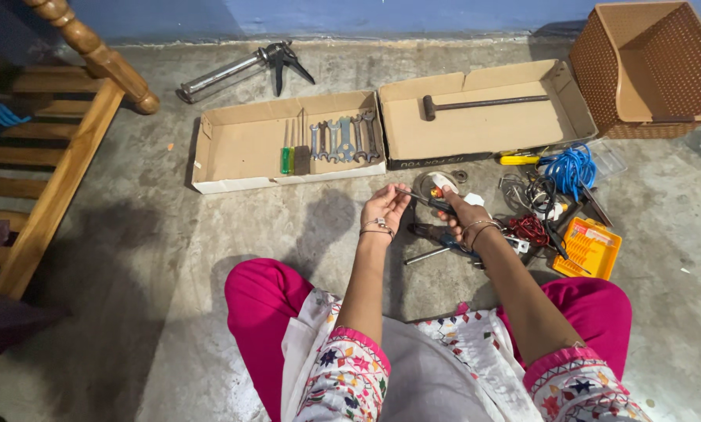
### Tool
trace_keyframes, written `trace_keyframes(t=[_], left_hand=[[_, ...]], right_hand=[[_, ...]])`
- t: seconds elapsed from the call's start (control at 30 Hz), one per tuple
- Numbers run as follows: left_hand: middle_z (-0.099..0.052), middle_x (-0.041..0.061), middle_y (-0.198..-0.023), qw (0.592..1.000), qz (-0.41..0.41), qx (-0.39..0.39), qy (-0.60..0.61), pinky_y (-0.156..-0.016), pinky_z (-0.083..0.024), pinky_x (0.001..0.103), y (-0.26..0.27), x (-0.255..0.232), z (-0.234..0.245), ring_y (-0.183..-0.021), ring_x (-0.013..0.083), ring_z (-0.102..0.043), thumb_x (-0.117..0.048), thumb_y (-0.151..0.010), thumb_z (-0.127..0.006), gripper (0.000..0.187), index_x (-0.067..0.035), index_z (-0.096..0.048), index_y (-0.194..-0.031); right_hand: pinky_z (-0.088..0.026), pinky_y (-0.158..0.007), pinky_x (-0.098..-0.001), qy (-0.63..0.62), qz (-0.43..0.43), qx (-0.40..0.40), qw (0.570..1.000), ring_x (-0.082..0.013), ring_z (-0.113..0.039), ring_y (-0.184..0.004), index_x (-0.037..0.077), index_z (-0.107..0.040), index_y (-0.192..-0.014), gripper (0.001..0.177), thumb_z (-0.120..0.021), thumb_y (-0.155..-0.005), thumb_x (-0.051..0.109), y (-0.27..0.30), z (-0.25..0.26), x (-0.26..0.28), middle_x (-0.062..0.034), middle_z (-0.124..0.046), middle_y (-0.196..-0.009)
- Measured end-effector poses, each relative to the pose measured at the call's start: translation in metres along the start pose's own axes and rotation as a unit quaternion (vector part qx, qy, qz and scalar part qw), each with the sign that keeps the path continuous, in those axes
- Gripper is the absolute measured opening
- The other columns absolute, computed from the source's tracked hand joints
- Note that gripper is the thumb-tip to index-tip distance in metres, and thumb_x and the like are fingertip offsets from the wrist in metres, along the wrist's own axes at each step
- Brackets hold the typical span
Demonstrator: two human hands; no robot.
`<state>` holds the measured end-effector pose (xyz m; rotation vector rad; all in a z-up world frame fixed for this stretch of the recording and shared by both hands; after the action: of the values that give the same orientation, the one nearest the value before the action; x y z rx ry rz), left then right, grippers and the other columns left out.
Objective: The person sits on the floor and organizes various hand tools, including screwdrivers, wrenches, and pliers, into a cardboard box. They pick up each tool, briefly inspect it, and place it neatly inside the box.
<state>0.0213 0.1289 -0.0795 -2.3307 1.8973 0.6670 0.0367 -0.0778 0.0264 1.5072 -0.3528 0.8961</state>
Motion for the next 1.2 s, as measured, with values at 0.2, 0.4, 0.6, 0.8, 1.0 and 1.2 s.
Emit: trace_keyframes(t=[0.2,0.4,0.6,0.8,1.0,1.2], left_hand=[[-0.073,0.014,-0.099,0.997,0.058,-0.033,-0.028,-0.092,-0.06,0.039,0.003,0.003,0.003,-0.099,0.027,-0.072,-0.006,-0.096,-0.067,0.011,0.003,-0.07,-0.099],[-0.073,0.014,-0.096,0.992,0.059,-0.114,-0.023,-0.092,-0.059,0.038,-0.001,0.001,0.016,-0.096,0.0268,-0.072,-0.001,-0.093,-0.065,0.008,0.003,-0.07,-0.097],[-0.073,0.017,-0.098,0.974,0.024,-0.222,-0.027,-0.084,-0.065,0.037,0.011,-0.006,0.019,-0.089,0.0262,-0.073,0.007,-0.087,-0.07,0.011,0.01,-0.069,-0.097],[-0.074,0.02,-0.099,0.942,-0.014,-0.335,-0.004,-0.074,-0.069,0.038,0.017,-0.011,0.028,-0.083,0.0273,-0.074,0.016,-0.079,-0.073,0.017,0.014,-0.069,-0.095],[-0.076,0.019,-0.096,0.929,-0.058,-0.366,0.014,-0.074,-0.068,0.039,0.012,-0.019,0.035,-0.081,0.0252,-0.076,0.017,-0.079,-0.073,0.018,0.012,-0.07,-0.096],[-0.074,0.02,-0.09,0.941,-0.116,-0.316,0.016,-0.077,-0.065,0.042,0.017,-0.027,0.015,-0.081,0.0318,-0.074,0.002,-0.087,-0.076,0.017,0.012,-0.073,-0.1]], right_hand=[[-0.039,-0.039,-0.0261,-0.114,0.019,-0.022,0.993,-0.0098,-0.051,-0.048,0.009,-0.065,-0.087,0.034,-0.083,-0.086,0.038,-0.033,0.007,-0.012,-0.0005,-0.06,-0.063],[-0.059,-0.059,-0.0302,-0.183,0.058,0.066,0.979,-0.0173,-0.066,-0.069,0.005,-0.069,-0.101,0.017,-0.075,-0.093,0.019,-0.053,-0.002,-0.023,-0.0081,-0.068,-0.085],[-0.063,-0.087,-0.0379,-0.233,0.13,0.029,0.963,-0.0259,-0.074,-0.094,-0.007,-0.066,-0.103,0.017,-0.068,-0.087,-0.014,-0.072,0.0,-0.031,-0.0144,-0.072,-0.1],[-0.065,-0.092,-0.0412,-0.296,0.146,0.024,0.944,-0.0331,-0.072,-0.101,-0.007,-0.065,-0.104,0.03,-0.057,-0.083,-0.027,-0.073,-0.008,-0.026,-0.0174,-0.066,-0.111],[-0.064,-0.095,-0.0405,-0.291,0.183,0.091,0.935,-0.0289,-0.071,-0.106,-0.007,-0.065,-0.107,0.03,-0.052,-0.085,-0.025,-0.057,-0.021,-0.014,-0.0172,-0.066,-0.113],[-0.059,-0.096,-0.0391,-0.278,0.133,0.081,0.948,-0.0284,-0.07,-0.105,-0.015,-0.065,-0.113,0.021,-0.059,-0.093,-0.014,-0.044,-0.027,-0.015,-0.0182,-0.065,-0.115]])
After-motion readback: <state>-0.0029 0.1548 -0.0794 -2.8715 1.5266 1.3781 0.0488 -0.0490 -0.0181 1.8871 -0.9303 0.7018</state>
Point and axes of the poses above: each hand's wrist, its own y-axis away from the middle knuckle, its own z-axis out of the back of the hand, x = y × z, the point moved 7 cm from there along -y, towards the middle knuckle
